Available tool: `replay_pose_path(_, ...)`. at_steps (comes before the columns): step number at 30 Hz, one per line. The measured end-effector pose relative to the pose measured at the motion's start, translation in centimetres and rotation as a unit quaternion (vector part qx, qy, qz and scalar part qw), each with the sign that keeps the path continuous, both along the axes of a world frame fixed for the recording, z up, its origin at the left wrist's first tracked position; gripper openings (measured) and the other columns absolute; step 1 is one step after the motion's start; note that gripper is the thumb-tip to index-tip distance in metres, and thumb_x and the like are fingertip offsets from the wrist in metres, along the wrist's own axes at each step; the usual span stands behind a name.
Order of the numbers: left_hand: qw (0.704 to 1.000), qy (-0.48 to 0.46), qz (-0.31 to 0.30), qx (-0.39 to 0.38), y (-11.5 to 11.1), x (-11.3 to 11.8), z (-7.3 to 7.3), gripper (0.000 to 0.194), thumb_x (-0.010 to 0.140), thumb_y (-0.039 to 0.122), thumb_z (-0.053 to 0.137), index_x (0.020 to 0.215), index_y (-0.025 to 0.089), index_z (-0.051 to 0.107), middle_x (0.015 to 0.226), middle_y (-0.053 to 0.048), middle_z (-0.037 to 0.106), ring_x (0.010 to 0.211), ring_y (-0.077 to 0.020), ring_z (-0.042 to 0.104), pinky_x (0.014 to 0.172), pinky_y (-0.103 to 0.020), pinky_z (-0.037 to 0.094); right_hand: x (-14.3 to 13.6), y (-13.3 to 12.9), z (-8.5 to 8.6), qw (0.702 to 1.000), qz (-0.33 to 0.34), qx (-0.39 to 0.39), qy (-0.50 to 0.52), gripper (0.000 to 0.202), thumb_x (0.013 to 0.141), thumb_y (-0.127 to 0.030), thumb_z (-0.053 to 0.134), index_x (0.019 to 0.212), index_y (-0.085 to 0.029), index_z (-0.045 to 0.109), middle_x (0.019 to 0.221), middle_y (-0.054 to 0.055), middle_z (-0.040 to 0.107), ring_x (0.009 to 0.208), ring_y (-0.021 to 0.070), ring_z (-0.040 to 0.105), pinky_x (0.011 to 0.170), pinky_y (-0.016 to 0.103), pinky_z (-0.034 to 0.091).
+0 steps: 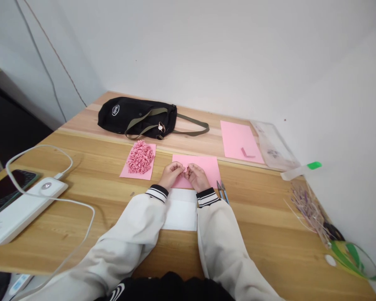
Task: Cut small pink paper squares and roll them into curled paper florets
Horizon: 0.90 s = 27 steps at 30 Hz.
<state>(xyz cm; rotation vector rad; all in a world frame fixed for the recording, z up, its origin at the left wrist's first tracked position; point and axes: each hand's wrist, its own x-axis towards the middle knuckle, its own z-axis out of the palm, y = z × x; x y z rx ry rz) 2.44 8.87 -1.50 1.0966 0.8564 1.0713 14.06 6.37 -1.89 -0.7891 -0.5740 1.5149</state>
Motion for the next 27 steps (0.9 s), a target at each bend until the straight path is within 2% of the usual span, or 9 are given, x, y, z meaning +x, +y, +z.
replay_pose_path(7, 1.000, -0.001, 0.002, 0.008, 0.09, -0.01, -0.04, 0.014, 0.062, 0.022, 0.063, 0.058, 0.015, 0.053, 0.048, 0.006, 0.051, 0.047, -0.0068, 0.046, 0.052, -0.021, 0.037, -0.03, 0.02, 0.32, 1.000, -0.008, -0.024, 0.007, 0.013, 0.075, -0.014, 0.057, 0.062, -0.016, 0.058, 0.047, -0.004, 0.055, 0.044, 0.0057, 0.050, 0.045, 0.017, 0.039)
replay_pose_path(14, 1.000, 0.000, 0.002, 0.014, 0.34, 0.05, -0.24, 0.013, 0.068, 0.012, 0.061, 0.059, 0.014, 0.051, 0.050, 0.005, 0.052, 0.046, -0.0057, 0.047, 0.051, -0.019, 0.038, 0.25, 0.37, 0.00, 1.000, 0.012, -0.009, 0.008, 0.013, 0.078, -0.014, 0.053, 0.066, -0.015, 0.057, 0.047, -0.005, 0.056, 0.043, 0.0051, 0.051, 0.045, 0.017, 0.039)
replay_pose_path(27, 1.000, 0.015, 0.013, 0.018, 0.34, 0.04, -0.25, 0.014, 0.070, 0.015, 0.062, 0.062, 0.014, 0.051, 0.051, 0.006, 0.049, 0.046, -0.0051, 0.047, 0.051, -0.019, 0.040, 0.33, 0.57, 0.31, 0.999, 0.017, -0.043, 0.002, 0.017, 0.081, -0.014, 0.051, 0.065, -0.016, 0.056, 0.048, -0.007, 0.053, 0.044, 0.0033, 0.049, 0.046, 0.015, 0.038)
